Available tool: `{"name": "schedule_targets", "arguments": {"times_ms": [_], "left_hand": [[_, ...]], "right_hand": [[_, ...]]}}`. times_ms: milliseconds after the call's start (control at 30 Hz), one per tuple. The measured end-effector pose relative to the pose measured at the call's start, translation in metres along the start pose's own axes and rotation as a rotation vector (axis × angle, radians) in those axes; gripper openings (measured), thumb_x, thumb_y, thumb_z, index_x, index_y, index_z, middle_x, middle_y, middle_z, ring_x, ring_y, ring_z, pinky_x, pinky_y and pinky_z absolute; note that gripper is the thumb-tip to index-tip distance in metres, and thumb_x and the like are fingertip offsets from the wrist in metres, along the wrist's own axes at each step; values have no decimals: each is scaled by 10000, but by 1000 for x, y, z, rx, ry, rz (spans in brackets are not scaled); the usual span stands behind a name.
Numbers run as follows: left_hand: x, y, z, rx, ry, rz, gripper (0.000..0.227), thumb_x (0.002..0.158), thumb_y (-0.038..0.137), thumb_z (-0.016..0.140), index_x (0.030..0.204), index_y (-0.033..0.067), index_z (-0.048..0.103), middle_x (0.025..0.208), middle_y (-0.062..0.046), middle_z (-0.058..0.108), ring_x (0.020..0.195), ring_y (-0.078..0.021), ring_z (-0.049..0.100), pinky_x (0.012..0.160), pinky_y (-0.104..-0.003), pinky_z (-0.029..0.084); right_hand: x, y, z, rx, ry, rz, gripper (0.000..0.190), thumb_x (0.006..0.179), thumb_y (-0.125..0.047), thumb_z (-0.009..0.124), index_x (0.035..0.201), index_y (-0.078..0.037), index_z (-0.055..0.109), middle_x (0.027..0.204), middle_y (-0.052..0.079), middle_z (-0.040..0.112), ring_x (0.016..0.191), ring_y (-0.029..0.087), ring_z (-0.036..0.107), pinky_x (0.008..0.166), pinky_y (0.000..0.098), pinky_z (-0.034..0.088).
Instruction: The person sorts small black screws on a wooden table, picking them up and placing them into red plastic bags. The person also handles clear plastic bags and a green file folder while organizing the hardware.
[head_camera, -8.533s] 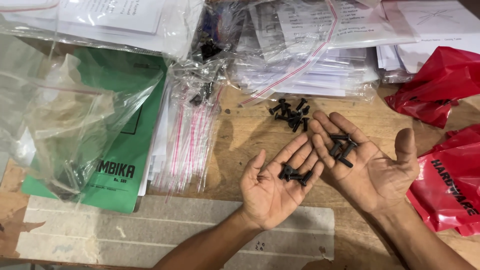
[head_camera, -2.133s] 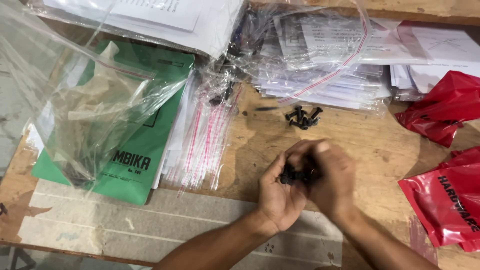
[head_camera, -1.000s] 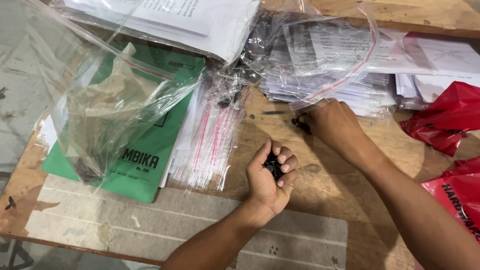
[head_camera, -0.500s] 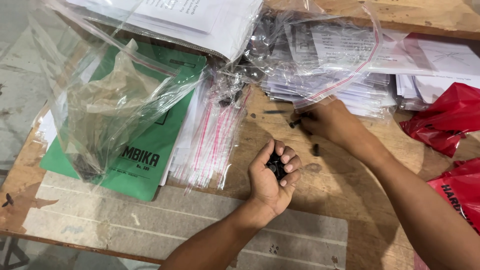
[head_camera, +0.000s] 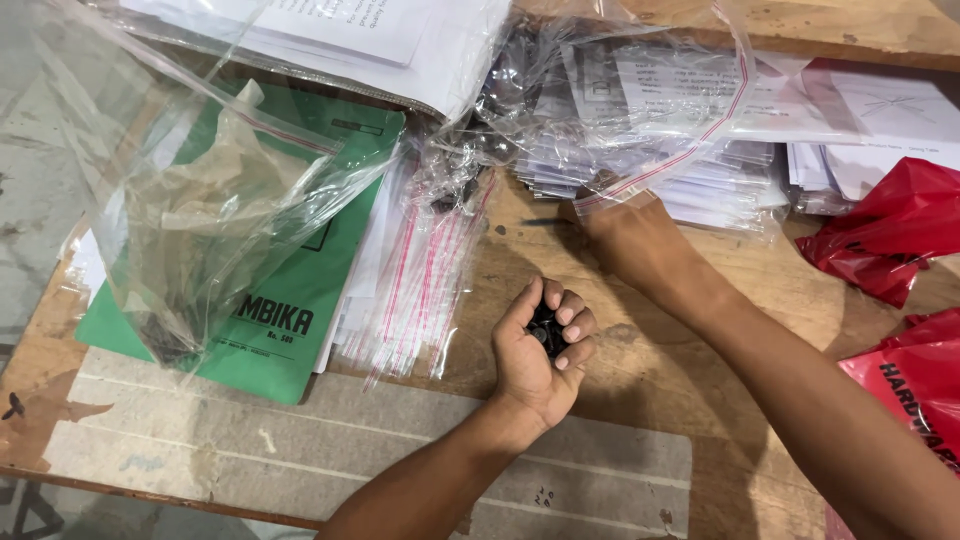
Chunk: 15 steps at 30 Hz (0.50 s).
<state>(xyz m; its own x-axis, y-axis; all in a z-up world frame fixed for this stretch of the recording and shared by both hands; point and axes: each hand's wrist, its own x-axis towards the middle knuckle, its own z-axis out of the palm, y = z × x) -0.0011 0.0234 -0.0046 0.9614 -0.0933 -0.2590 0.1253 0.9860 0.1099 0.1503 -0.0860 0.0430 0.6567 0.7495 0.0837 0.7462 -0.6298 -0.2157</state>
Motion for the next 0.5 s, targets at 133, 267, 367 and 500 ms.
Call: {"name": "schedule_targets", "arguments": {"times_ms": [133, 267, 367, 500], "left_hand": [[2, 3, -2, 12, -12, 27, 307, 1073, 348, 497, 852, 135, 484, 767, 1, 468, 656, -109, 449, 445, -211, 309], [2, 3, 0, -20, -26, 15, 306, 1070, 346, 496, 850, 134, 488, 766, 1, 470, 656, -110, 453, 444, -212, 310], [-1, 4, 0, -31, -32, 35, 299, 1075, 336, 501, 853, 136, 489, 774, 1, 472, 660, -109, 453, 451, -212, 310], [1, 0, -3, -16, -37, 7, 295, 1071, 337, 511, 855, 137, 489, 777, 2, 471, 662, -109, 451, 458, -214, 310]], "right_hand": [[5, 15, 16, -230, 179, -165, 186, 875, -132, 735, 1034, -37, 717, 896, 167, 720, 811, 330, 713, 726, 479, 582], [-1, 8, -16, 96, 63, -28, 192, 950, -188, 727, 1076, -43, 730, 907, 186, 719, 767, 353, 698, 671, 478, 575], [-18, 23, -29, 1167, 250, 383, 251, 899, -125, 717, 1121, -18, 669, 983, 113, 707, 882, 286, 669, 766, 430, 564], [-38, 61, -14, 1813, 201, 367, 148, 969, -105, 725, 1039, 1, 649, 982, 113, 700, 848, 234, 657, 756, 382, 565]]}}
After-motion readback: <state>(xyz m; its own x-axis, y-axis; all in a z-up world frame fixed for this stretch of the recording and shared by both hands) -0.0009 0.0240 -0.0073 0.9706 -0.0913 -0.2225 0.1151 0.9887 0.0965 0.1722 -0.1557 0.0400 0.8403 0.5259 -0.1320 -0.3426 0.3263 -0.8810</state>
